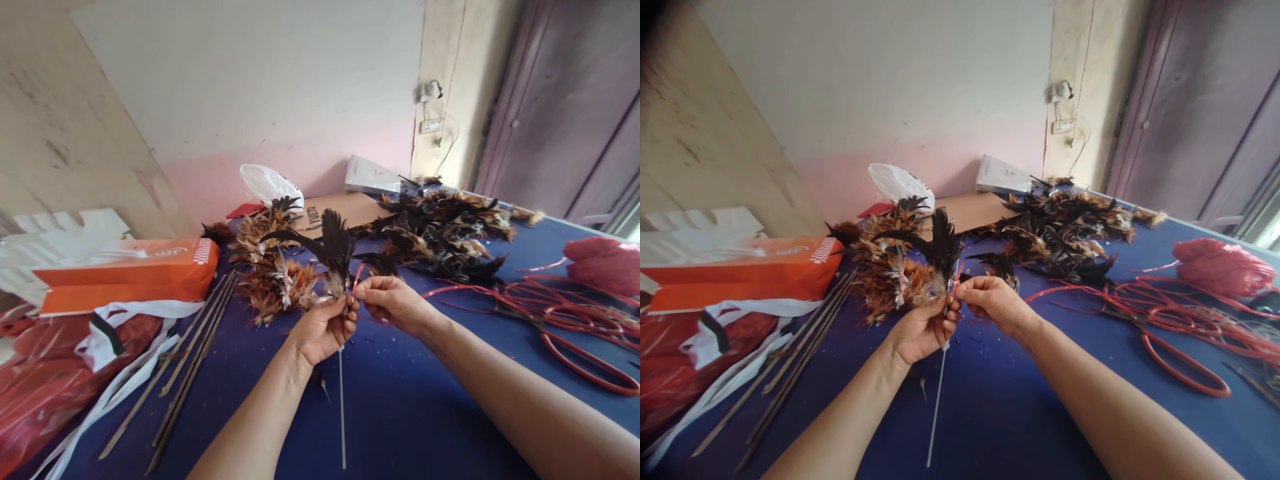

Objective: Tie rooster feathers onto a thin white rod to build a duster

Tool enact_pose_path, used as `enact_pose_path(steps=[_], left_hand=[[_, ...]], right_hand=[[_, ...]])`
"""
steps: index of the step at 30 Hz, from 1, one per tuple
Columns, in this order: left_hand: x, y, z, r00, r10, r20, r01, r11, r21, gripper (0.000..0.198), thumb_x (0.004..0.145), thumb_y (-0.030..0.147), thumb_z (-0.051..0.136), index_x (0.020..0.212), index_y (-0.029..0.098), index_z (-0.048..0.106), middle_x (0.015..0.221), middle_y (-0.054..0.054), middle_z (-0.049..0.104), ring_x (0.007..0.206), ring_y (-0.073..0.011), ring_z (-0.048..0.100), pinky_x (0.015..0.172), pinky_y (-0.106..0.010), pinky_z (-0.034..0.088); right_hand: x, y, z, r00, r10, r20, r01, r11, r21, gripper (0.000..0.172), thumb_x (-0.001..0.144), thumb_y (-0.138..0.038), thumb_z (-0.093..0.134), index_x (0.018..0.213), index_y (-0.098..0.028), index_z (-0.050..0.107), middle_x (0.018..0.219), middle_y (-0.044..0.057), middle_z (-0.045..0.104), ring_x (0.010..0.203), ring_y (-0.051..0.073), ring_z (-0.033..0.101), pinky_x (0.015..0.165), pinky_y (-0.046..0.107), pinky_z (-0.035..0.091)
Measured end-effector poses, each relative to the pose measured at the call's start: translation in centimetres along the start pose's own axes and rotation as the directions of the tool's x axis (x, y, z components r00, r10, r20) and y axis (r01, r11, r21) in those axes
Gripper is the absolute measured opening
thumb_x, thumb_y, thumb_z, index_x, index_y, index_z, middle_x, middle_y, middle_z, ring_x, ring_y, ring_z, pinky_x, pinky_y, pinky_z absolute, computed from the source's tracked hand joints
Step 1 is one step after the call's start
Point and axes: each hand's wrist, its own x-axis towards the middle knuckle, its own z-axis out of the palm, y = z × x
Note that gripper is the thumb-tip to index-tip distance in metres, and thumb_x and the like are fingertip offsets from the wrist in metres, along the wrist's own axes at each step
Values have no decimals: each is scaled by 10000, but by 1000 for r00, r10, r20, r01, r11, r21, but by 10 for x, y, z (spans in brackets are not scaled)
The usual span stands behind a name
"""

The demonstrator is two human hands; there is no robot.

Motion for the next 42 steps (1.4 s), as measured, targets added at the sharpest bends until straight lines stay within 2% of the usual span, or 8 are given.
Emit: enact_pose_path(steps=[9,13,17,20,25,33,38,42], left_hand=[[-1,2,1,998,49,-47,-47,997,56,81,754,131,578,745,70,632,730,-62,597,635,-82,567,521,-147,434],[-4,7,4,981,163,-101,-137,965,225,84,735,144,600,739,76,650,675,-60,610,587,-96,573,502,-172,446],[-7,10,5,957,278,-79,-227,891,393,83,694,164,649,746,101,668,772,-62,640,635,-93,579,518,-165,450],[-7,9,5,950,307,-55,-243,839,488,116,693,201,655,754,105,677,763,-57,641,638,-88,574,542,-166,455],[-7,8,5,955,290,-63,-220,834,506,141,694,223,655,747,95,680,679,-47,623,597,-81,565,541,-165,451],[-7,8,8,944,328,-27,-271,819,505,148,674,235,673,746,106,686,724,-59,646,644,-96,574,572,-177,449],[-7,8,9,923,384,-17,-293,730,617,179,680,276,662,776,127,689,733,-54,657,646,-103,569,573,-191,441],[-6,6,6,906,424,4,-305,646,700,195,685,305,652,772,135,687,691,-43,645,639,-112,569,583,-211,446]], right_hand=[[1,-1,-1,999,5,-40,-6,999,-36,222,634,-335,676,630,-135,578,545,-18,550,396,28,356,375,193,215],[3,0,-4,997,-4,-76,0,999,-51,236,627,-342,680,608,-142,555,456,-48,456,392,40,350,384,197,234],[2,-1,-3,995,-2,-104,-8,996,-90,238,621,-343,680,600,-143,553,441,-51,432,388,40,340,382,201,235],[2,-2,-2,995,-3,-103,-10,993,-118,230,629,-338,677,606,-139,563,434,-53,424,383,39,334,380,201,231],[2,0,-4,998,26,-60,-31,996,-81,221,632,-332,683,631,-142,570,442,-54,433,387,41,347,389,201,240],[1,1,-5,999,36,0,-36,999,-40,201,674,-328,659,699,-139,594,484,-39,482,411,41,375,403,192,248],[1,3,-2,1000,2,-23,-3,998,-59,204,653,-316,684,692,-139,591,500,-38,505,413,39,390,398,191,252],[3,5,-3,1000,25,-17,-25,1000,-13,209,642,-308,695,648,-139,573,486,-38,501,410,38,391,398,189,252]])
